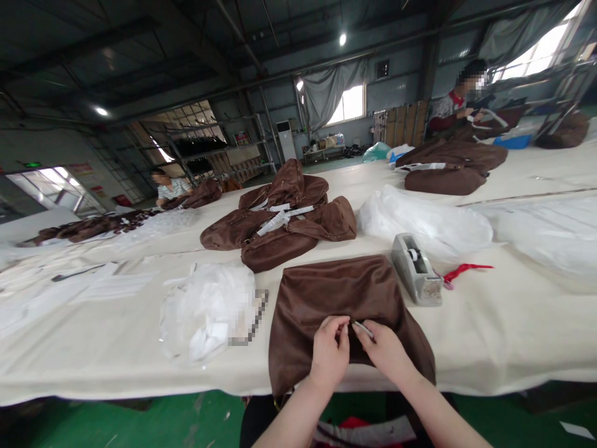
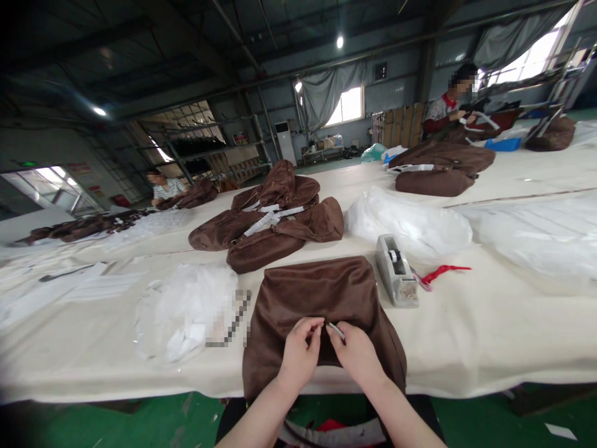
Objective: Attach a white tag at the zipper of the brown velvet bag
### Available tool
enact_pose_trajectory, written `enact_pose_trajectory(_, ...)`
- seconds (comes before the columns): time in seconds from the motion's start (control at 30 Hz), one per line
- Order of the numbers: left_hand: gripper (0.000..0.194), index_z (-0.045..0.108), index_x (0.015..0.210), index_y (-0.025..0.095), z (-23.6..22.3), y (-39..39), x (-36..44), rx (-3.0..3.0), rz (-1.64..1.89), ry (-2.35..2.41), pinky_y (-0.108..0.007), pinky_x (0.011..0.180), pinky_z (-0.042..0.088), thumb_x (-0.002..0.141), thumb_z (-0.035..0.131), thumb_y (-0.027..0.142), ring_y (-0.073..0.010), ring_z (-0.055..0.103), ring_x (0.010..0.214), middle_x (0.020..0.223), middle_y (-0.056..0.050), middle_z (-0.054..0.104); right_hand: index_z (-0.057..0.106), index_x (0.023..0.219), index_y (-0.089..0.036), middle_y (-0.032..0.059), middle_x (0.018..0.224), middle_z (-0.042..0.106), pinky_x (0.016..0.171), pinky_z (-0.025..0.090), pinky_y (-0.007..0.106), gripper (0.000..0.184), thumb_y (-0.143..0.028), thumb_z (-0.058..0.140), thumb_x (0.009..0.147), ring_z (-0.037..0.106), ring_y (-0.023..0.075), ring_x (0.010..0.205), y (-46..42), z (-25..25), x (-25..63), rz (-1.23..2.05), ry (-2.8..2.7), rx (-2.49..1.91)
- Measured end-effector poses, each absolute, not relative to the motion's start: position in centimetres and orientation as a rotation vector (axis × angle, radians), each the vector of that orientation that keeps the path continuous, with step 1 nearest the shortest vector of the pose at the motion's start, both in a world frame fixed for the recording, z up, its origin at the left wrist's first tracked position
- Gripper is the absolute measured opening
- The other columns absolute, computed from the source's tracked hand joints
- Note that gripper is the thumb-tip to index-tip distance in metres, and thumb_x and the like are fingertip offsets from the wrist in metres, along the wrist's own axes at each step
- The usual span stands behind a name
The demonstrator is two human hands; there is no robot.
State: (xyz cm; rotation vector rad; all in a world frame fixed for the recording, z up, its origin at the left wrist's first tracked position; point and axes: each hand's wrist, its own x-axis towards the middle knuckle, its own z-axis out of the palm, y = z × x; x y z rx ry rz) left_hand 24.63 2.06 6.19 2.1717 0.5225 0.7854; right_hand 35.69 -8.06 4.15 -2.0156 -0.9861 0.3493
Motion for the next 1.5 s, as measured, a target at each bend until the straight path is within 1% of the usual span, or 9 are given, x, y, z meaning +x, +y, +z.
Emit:
enact_pose_trajectory(0.2, 0.024, 0.064, 0.104, 0.022, 7.4, 3.5, 26.0, 2.468, 0.734, 0.340, -0.038, 0.092, 0.049, 0.088, 0.048, 0.014, -0.0191, 0.059, 0.098, 0.103, -0.005, 0.064, 0.054, 0.070, -0.022, 0.0016, 0.061, 0.061, 0.055, 0.038, 0.026, 0.035, -0.041, 0.034, 0.092, 0.056, 0.0166, 0.055, -8.7, 4.1, 35.5, 0.360, -0.975, -1.979)
enact_pose_trajectory(0.4, 0.024, 0.065, 0.098, 0.020, 7.1, 6.0, 27.9, 2.409, 0.646, 0.442, -0.030, 0.082, 0.052, 0.087, 0.045, 0.012, -0.0150, 0.061, 0.087, 0.096, -0.004, 0.064, 0.058, 0.079, -0.022, -0.0014, 0.058, 0.059, 0.046, 0.040, 0.024, 0.034, -0.045, 0.037, 0.090, 0.058, 0.0151, 0.046, -9.0, 3.7, 35.7, 0.521, -0.755, -1.893)
enact_pose_trajectory(0.47, 0.021, 0.066, 0.097, 0.020, 7.1, 6.1, 28.2, 2.401, 0.618, 0.453, -0.027, 0.078, 0.052, 0.087, 0.047, 0.015, -0.0140, 0.061, 0.084, 0.096, -0.003, 0.064, 0.059, 0.076, -0.022, -0.0010, 0.058, 0.061, 0.046, 0.041, 0.024, 0.033, -0.047, 0.042, 0.088, 0.061, 0.0152, 0.047, -9.2, 3.5, 35.9, 0.528, -0.694, -1.903)
enact_pose_trajectory(0.6, 0.015, 0.068, 0.094, 0.022, 8.2, 5.6, 28.6, 2.527, 0.505, 0.388, -0.028, 0.078, 0.051, 0.084, 0.059, 0.027, -0.0165, 0.061, 0.084, 0.091, -0.003, 0.065, 0.060, 0.074, -0.022, -0.0003, 0.060, 0.064, 0.048, 0.042, 0.024, 0.031, -0.049, 0.050, 0.084, 0.062, 0.0154, 0.048, -9.8, 3.1, 36.4, 0.485, -0.602, -1.910)
enact_pose_trajectory(0.8, 0.015, 0.068, 0.089, 0.022, 10.5, 5.3, 30.6, 2.951, 0.232, 0.191, -0.029, 0.076, 0.049, 0.080, 0.067, 0.034, -0.0186, 0.061, 0.082, 0.086, -0.003, 0.064, 0.058, 0.075, -0.020, 0.0005, 0.062, 0.066, 0.048, 0.042, 0.023, 0.027, -0.039, 0.043, 0.088, 0.062, 0.0142, 0.050, -10.4, 3.0, 37.3, 0.535, -0.728, -1.917)
enact_pose_trajectory(0.97, 0.011, 0.065, 0.085, 0.017, 10.9, 4.7, 31.9, 3.163, 0.085, 0.004, -0.032, 0.075, 0.049, 0.083, 0.063, 0.028, -0.0222, 0.062, 0.084, 0.085, -0.007, 0.063, 0.061, 0.074, -0.020, 0.0028, 0.063, 0.068, 0.049, 0.039, 0.024, 0.027, -0.037, 0.047, 0.089, 0.061, 0.0144, 0.047, -10.4, 3.7, 37.7, 0.403, -0.755, -2.172)
enact_pose_trajectory(1.1, 0.013, 0.061, 0.091, 0.011, 9.8, 3.4, 32.0, 3.203, 0.083, 0.074, -0.034, 0.070, 0.050, 0.087, 0.049, 0.010, -0.0247, 0.063, 0.084, 0.089, -0.013, 0.062, 0.064, 0.078, -0.020, 0.0085, 0.073, 0.071, 0.057, 0.037, 0.028, 0.024, -0.034, 0.049, 0.090, 0.066, 0.0209, 0.065, -10.4, 3.9, 37.9, 0.041, -0.866, -2.380)
enact_pose_trajectory(1.17, 0.017, 0.060, 0.092, 0.010, 9.2, 3.0, 32.0, 3.213, 0.090, 0.122, -0.035, 0.068, 0.050, 0.087, 0.044, 0.006, -0.0254, 0.062, 0.084, 0.090, -0.014, 0.062, 0.065, 0.082, -0.021, 0.0089, 0.079, 0.072, 0.060, 0.038, 0.029, 0.022, -0.031, 0.048, 0.091, 0.067, 0.0224, 0.072, -10.5, 3.9, 38.0, -0.012, -0.917, -2.363)
enact_pose_trajectory(1.5, 0.010, 0.060, 0.087, 0.016, 9.6, 3.6, 31.5, 3.081, 0.214, 0.195, -0.033, 0.080, 0.048, 0.083, 0.052, 0.018, -0.0218, 0.059, 0.087, 0.089, -0.008, 0.061, 0.066, 0.076, -0.022, 0.0072, 0.071, 0.070, 0.056, 0.035, 0.027, 0.021, -0.027, 0.049, 0.088, 0.065, 0.0197, 0.066, -9.3, 4.0, 38.8, 0.058, -0.852, -2.331)
